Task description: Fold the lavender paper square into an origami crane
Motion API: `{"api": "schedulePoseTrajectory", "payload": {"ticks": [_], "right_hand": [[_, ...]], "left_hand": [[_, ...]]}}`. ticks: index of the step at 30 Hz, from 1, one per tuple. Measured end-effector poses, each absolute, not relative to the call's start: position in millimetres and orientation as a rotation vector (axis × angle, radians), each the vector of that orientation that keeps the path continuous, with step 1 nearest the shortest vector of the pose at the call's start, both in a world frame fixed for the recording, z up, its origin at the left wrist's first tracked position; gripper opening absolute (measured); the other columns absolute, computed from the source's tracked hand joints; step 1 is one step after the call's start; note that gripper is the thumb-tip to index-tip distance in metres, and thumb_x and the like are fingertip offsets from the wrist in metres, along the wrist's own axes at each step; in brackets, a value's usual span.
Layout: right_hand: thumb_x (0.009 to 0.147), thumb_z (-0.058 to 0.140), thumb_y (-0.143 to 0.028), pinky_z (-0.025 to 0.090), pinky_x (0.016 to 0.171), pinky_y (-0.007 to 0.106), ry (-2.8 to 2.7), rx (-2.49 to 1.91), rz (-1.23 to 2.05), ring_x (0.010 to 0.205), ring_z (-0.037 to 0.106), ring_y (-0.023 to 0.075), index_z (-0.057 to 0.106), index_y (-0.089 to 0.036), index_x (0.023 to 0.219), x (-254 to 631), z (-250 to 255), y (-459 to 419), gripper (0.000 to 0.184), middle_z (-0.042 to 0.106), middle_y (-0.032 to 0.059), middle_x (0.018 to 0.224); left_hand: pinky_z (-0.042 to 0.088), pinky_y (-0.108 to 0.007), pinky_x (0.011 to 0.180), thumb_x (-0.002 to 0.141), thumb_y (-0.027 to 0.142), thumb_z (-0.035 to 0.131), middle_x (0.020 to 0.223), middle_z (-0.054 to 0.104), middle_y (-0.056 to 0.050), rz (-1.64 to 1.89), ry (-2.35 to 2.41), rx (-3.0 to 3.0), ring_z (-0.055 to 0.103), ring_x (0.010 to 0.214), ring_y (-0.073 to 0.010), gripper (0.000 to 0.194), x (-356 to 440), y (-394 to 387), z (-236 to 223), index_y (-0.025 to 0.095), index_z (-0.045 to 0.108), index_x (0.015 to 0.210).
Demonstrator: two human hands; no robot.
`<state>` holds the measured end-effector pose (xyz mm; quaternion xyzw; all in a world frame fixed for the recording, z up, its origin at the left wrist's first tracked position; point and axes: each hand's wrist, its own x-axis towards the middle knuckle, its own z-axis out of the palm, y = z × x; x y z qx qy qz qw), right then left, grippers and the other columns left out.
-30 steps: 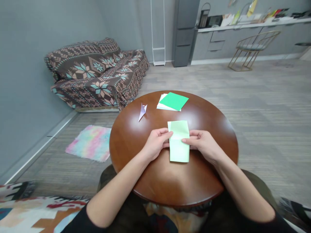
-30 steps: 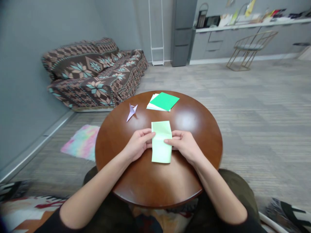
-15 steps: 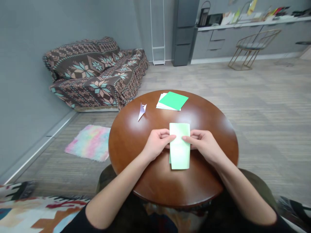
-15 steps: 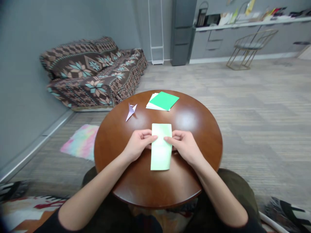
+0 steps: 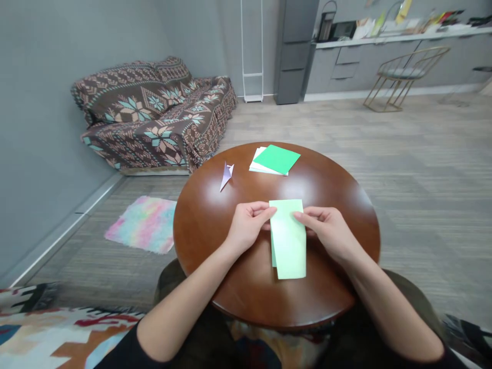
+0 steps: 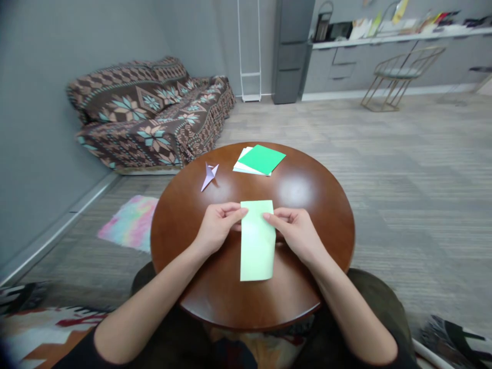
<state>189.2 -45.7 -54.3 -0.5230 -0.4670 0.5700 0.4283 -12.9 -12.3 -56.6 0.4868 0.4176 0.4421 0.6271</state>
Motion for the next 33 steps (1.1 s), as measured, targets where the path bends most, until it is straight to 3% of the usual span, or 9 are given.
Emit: {"api": "schedulePoseTrajectory", "payload": {"ticks": [10, 25, 33], "right_hand": [[0.073, 0.084, -0.054, 0.052, 0.052, 0.028, -1.162, -1.33, 1.312, 0.061, 0.064, 0.0191, 0.078, -0.017, 0.073, 188.9, -54.3, -46.1, 0.037, 0.071, 0.0049, 0.065], [0.073, 0.086, -0.049, 0.043, 0.05, 0.026, -1.109, -1.309, 1.347, 0.052, 0.052, 0.0132, 0.073, -0.018, 0.065, 188.7, -58.4, -44.1, 0.034, 0.062, 0.0004, 0.057], [0.077, 0.083, -0.049, 0.045, 0.052, 0.025, -1.139, -1.319, 1.349, 0.054, 0.058, 0.0133, 0.073, -0.017, 0.071, 185.9, -59.6, -44.9, 0.034, 0.068, 0.0009, 0.061]], "left_hand": [[0.06, -0.029, 0.068, 0.075, 0.046, 0.084, 0.082, 0.079, -0.007, 1.008, 0.954, 1.118, 0.074, 0.075, -0.0215, 0.033, -12.0, -13.7, -54.6, 0.015, 0.08, 0.087], [0.059, -0.024, 0.065, 0.077, 0.044, 0.082, 0.081, 0.079, -0.006, 1.003, 0.956, 1.13, 0.073, 0.072, -0.0178, 0.03, -11.9, -13.3, -55.8, 0.015, 0.08, 0.086], [0.057, -0.024, 0.057, 0.076, 0.042, 0.082, 0.068, 0.074, -0.004, 1.043, 1.0, 1.164, 0.069, 0.061, -0.0163, 0.029, -10.6, -14.8, -53.1, 0.014, 0.074, 0.075]]}}
